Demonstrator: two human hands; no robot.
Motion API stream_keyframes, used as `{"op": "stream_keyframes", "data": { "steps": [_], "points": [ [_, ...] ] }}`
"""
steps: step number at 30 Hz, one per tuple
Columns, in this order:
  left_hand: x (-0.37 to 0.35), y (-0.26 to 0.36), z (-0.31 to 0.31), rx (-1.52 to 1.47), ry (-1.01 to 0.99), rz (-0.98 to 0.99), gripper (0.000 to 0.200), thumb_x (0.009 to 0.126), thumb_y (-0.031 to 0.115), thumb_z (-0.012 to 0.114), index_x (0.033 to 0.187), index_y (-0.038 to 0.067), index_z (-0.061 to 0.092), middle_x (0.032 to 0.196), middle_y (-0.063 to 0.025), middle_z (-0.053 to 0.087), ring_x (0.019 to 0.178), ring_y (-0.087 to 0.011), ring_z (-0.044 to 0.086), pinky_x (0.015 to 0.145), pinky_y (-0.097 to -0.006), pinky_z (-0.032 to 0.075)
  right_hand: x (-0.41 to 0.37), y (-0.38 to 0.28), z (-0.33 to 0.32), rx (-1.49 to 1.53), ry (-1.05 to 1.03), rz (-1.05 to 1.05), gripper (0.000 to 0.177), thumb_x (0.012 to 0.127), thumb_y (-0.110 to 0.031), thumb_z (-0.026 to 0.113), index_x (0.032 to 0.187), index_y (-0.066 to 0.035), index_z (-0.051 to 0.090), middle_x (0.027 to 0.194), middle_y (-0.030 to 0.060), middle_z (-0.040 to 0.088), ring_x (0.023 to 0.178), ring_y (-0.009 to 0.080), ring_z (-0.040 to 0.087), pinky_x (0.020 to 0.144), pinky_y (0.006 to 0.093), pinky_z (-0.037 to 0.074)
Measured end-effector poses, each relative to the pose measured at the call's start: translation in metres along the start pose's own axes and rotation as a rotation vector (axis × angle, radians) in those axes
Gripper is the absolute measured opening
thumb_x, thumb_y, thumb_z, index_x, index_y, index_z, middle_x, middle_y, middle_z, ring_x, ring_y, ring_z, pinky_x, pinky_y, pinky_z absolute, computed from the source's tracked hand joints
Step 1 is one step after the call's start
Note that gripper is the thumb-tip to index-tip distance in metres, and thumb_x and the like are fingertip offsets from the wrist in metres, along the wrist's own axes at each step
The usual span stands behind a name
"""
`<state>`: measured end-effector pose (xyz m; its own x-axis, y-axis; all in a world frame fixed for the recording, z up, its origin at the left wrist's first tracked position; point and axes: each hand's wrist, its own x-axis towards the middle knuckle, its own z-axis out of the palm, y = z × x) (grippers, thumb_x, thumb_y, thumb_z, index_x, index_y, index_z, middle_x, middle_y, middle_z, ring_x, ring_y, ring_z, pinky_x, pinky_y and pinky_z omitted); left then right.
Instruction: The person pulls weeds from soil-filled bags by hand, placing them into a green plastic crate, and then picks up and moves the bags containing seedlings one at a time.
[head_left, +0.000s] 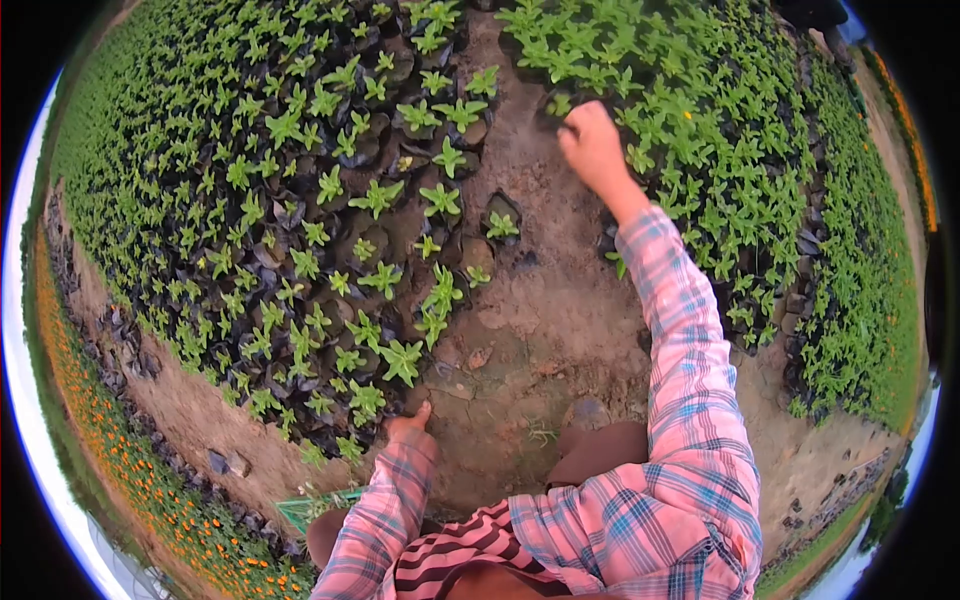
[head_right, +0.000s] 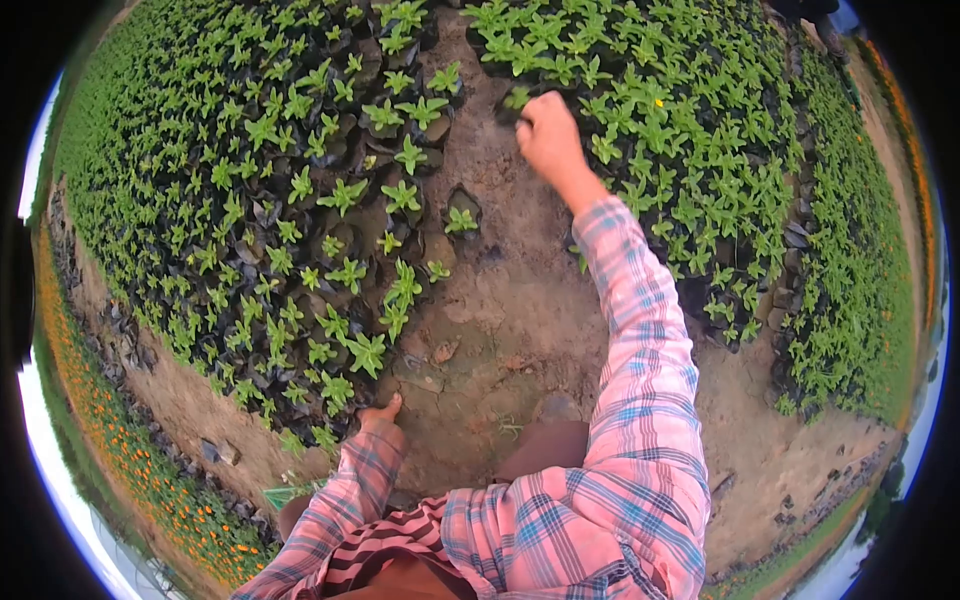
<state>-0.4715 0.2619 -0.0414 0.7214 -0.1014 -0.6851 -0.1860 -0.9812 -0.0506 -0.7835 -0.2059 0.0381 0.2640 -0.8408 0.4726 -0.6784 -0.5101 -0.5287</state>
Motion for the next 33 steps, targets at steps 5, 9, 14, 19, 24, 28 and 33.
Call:
{"op": "stream_keyframes", "data": {
  "steps": [5,9,14,19,24,28,33],
  "points": [
    [-0.007,0.011,-0.006,0.041,-0.037,-0.021,0.125,0.055,0.062,0.082,0.132,-0.018,0.023,0.133,-0.0279,0.046,0.124,-0.0345,0.047,0.100,-0.0362,0.039,-0.033,-0.037,0.019,0.153,-0.356,-0.072,0.010,0.075,-0.007,0.060,0.085,-0.003,0.060,0.093,0.0160,0.055,0.089,0.0347,0.057,0.077,0.0409,0.050],
    [0.009,-0.005,0.000,-0.034,-0.054,0.024,0.124,0.054,0.062,0.082,0.131,-0.018,0.026,0.132,-0.0281,0.046,0.124,-0.0351,0.046,0.100,-0.0376,0.040,-0.019,-0.020,0.024,0.207,-0.222,0.010,0.005,0.077,-0.010,0.060,0.077,-0.005,0.060,0.078,0.0120,0.057,0.079,0.0324,0.059,0.072,0.0382,0.049],
    [-0.002,-0.001,-0.005,-0.004,-0.051,0.050,0.123,0.054,0.063,0.082,0.130,-0.018,0.030,0.132,-0.0274,0.045,0.124,-0.0354,0.046,0.100,-0.0370,0.040,0.052,0.009,0.047,-0.232,-0.167,0.166,0.033,0.081,-0.006,0.057,0.113,-0.006,0.052,0.105,0.0253,0.054,0.091,0.0431,0.060,0.077,0.0464,0.051],
    [-0.010,-0.001,-0.007,-0.021,0.000,0.094,0.121,0.053,0.065,0.081,0.131,-0.016,0.033,0.134,-0.0269,0.044,0.126,-0.0337,0.044,0.102,-0.0358,0.038,0.083,0.052,0.083,-0.425,-0.272,0.238,0.022,0.083,-0.004,0.050,0.104,-0.007,0.054,0.099,0.0209,0.061,0.090,0.0380,0.063,0.076,0.0448,0.052],
    [0.015,-0.023,0.008,-0.064,-0.029,0.093,0.122,0.053,0.065,0.080,0.132,-0.015,0.032,0.135,-0.0259,0.043,0.127,-0.0327,0.043,0.103,-0.0359,0.038,0.080,0.065,0.074,-0.356,-0.209,0.174,0.013,0.084,-0.006,0.052,0.096,-0.006,0.056,0.094,0.0194,0.063,0.088,0.0386,0.062,0.075,0.0457,0.050],
    [0.004,-0.015,0.002,-0.095,-0.060,0.045,0.125,0.054,0.067,0.079,0.132,-0.017,0.029,0.135,-0.0263,0.043,0.127,-0.0325,0.043,0.103,-0.0364,0.038,0.060,0.058,0.041,-0.159,-0.153,-0.047,0.017,0.084,-0.006,0.053,0.100,-0.007,0.055,0.094,0.0160,0.061,0.083,0.0382,0.060,0.072,0.0458,0.050],
    [0.003,-0.017,-0.001,-0.042,-0.070,0.055,0.130,0.053,0.068,0.078,0.132,-0.019,0.023,0.135,-0.0282,0.042,0.127,-0.0340,0.043,0.104,-0.0363,0.037,0.041,0.048,0.036,-0.315,-0.597,-0.416,0.043,0.075,0.001,0.052,0.117,-0.011,0.052,0.104,0.0121,0.060,0.080,0.0306,0.064,0.069,0.0397,0.054]
  ]
}}
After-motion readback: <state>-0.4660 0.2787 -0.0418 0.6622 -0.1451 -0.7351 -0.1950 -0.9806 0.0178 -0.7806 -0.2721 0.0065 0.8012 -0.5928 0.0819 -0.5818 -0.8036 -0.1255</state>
